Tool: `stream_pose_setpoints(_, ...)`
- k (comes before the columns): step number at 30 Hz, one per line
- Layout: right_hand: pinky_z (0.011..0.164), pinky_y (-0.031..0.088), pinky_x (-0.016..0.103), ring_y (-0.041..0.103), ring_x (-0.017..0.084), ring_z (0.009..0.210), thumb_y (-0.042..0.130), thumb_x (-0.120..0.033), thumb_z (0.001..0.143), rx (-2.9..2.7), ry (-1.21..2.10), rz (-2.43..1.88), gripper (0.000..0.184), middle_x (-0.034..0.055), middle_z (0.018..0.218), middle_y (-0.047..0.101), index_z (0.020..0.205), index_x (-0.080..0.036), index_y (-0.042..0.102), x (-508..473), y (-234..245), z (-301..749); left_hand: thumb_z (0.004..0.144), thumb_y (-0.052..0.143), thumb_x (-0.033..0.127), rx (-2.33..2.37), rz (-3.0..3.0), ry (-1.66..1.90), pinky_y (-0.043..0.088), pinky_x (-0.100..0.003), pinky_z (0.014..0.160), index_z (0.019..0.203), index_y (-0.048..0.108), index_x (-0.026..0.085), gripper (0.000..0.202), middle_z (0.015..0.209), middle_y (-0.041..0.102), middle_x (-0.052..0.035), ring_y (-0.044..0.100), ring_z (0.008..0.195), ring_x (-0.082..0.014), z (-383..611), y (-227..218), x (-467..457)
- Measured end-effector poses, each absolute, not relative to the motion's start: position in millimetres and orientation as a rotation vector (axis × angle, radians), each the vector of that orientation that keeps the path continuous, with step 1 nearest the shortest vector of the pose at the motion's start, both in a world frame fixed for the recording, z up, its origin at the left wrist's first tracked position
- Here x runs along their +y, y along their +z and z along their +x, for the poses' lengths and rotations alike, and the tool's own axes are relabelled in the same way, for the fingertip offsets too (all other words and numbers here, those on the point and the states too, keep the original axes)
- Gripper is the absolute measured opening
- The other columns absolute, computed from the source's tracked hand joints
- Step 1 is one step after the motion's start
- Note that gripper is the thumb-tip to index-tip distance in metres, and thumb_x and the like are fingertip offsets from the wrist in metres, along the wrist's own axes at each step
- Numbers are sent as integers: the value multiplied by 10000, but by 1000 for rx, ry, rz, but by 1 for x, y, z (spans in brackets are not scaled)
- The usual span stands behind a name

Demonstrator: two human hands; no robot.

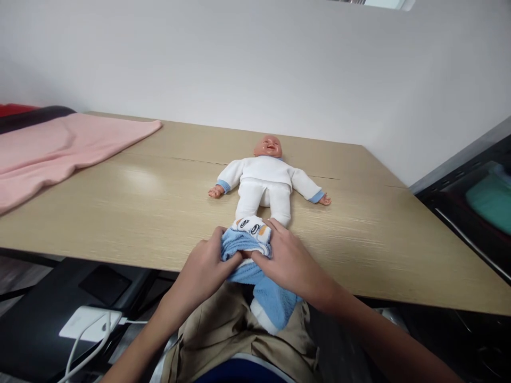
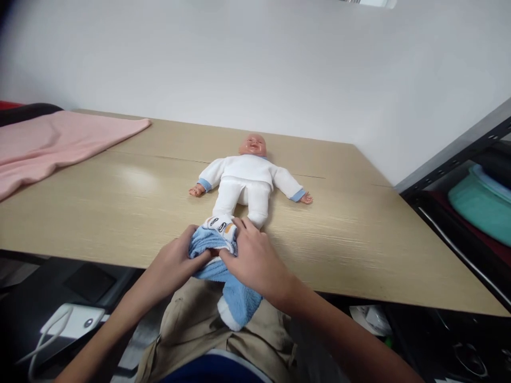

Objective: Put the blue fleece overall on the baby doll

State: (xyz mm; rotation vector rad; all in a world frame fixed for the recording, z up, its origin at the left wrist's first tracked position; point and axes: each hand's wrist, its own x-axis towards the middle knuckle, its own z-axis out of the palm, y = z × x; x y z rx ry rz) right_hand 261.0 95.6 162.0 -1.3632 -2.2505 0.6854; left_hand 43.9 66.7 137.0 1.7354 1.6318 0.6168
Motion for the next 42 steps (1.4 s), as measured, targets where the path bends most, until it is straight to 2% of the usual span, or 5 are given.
stream_pose_setpoints(3, 1201, 530, 550, 668, 376, 1413, 753, -349, 1038, -2268, 662, -1396, 401, 180, 1498, 702, 1410, -219, 683, 97, 164, 262, 1054, 553, 494, 1585, 1830, 627, 483, -466, 913, 1137, 619, 238, 276, 1067, 799, -113, 741, 1005, -377, 42, 134, 72)
stream_pose_setpoints(10, 1073, 584, 484, 725, 361, 1328, 776, -307, 1020, -2281, 759, -1321, 454, 167, 1448, 746, 1443, -220, 633, 106, 161, 271, 1075, 523, 426, 1519, 1979, 678, 445, -526, 1067, 1069, 662, 243, 230, 1134, 784, -93, 700, 1107, -363, 36, 123, 79)
stream_pose_setpoints(25, 1122, 570, 566, 721, 390, 1337, 823, -323, 910, -2155, 710, -1283, 700, 194, 1477, 743, 1559, -199, 589, 107, 146, 284, 1001, 711, 318, 1257, 1661, 938, 533, -376, 965, 1273, 724, 256, 279, 1273, 777, -47, 706, 1154, -289, 31, 105, 80)
stream_pose_setpoints(35, 858, 589, 338, 804, 237, 991, 855, -201, 868, -1991, 970, -1169, 437, 19, 1156, 854, 1284, -247, 729, 114, 150, 284, 957, 719, 198, 1147, 1539, 1098, 551, -321, 927, 1106, 715, 220, 150, 1103, 762, -22, 712, 1041, -225, 36, 106, 90)
stream_pose_setpoints(42, 818, 555, 332, 784, 228, 915, 818, -176, 877, -2042, 877, -1165, 244, 4, 1053, 854, 1105, -235, 752, 127, 146, 293, 952, 736, 180, 1112, 1769, 1131, 487, -373, 1188, 1161, 721, 237, 217, 1450, 686, -68, 637, 1380, -280, 28, 111, 106)
